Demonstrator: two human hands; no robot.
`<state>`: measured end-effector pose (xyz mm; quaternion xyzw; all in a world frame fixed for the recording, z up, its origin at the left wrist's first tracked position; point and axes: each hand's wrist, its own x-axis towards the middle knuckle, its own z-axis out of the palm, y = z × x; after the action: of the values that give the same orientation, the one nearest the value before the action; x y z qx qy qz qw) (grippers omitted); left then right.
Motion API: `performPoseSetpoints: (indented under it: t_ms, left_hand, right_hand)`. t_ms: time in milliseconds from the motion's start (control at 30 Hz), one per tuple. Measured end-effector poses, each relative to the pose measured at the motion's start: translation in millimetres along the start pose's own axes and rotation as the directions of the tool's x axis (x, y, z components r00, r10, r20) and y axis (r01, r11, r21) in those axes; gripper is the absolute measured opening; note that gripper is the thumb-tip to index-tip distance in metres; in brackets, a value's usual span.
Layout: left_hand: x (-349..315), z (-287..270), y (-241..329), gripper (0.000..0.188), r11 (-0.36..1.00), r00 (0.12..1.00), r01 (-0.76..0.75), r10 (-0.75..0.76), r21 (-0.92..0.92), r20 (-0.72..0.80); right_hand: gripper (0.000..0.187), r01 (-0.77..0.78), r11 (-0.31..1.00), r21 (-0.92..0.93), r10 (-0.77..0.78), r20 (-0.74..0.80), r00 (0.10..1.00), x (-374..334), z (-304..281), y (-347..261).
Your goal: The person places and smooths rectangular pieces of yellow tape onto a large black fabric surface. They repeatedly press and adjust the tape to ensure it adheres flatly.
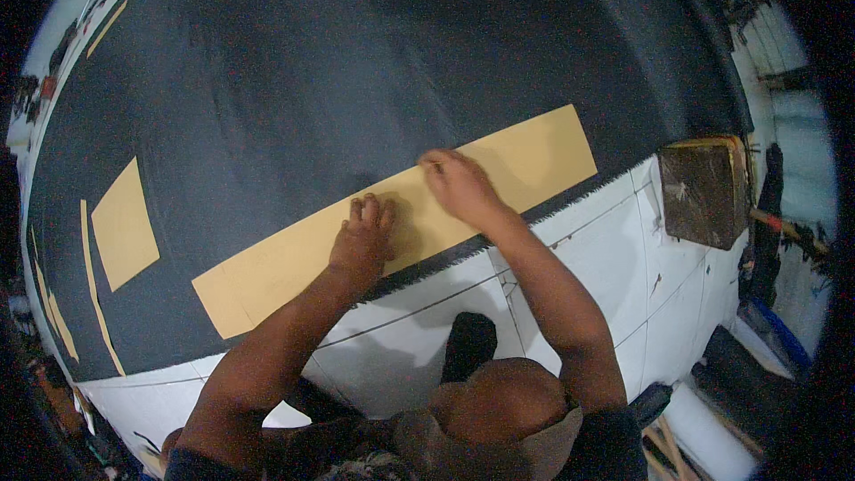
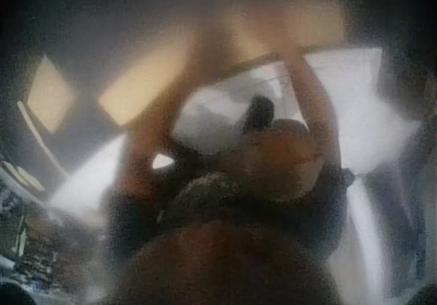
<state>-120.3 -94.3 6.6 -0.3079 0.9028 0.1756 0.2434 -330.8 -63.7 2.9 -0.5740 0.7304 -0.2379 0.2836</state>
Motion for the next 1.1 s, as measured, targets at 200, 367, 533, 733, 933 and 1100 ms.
performPoseSetpoints:
  t_ms: [200, 367, 533, 733, 933, 1100]
  left_hand:
    - [2, -3, 2, 0.098, 0.997, 0.996, -0.044, 0.048, 0.056, -0.069]
    - [2, -12, 6, 0.101, 0.997, 0.998, -0.05, 0.052, 0.066, -0.024]
    - [8, -13, 2, 0.102, 0.997, 0.999, -0.051, 0.051, 0.05, 0.008]
    - [10, -23, 3, 0.099, 0.995, 0.998, -0.032, 0.026, 0.091, 0.063]
    - [11, -16, -2, 0.106, 0.995, 0.997, -0.072, 0.075, 0.068, -0.033]
    - [10, -11, -5, 0.107, 0.995, 0.994, -0.083, 0.086, 0.051, -0.071]
  right_hand:
    - [0.027, -0.006, 0.998, 0.064, 0.007, -0.015, 1.0, 3, 8, 1]
    - [0.026, -0.143, 0.988, 0.061, 0.151, -0.165, 0.975, 0, -36, 47]
    - [0.026, -0.112, 0.994, 0.014, 0.112, -0.247, 0.963, -9, -37, 44]
    - [0.029, -0.158, 0.937, 0.311, 0.158, 0.026, 0.987, -100, 33, -16]
    - [0.025, -0.041, 0.946, 0.321, -0.031, 0.217, 0.976, -126, 78, -50]
    - [0.023, -0.05, 0.954, 0.297, -0.015, 0.213, 0.977, -131, 85, -52]
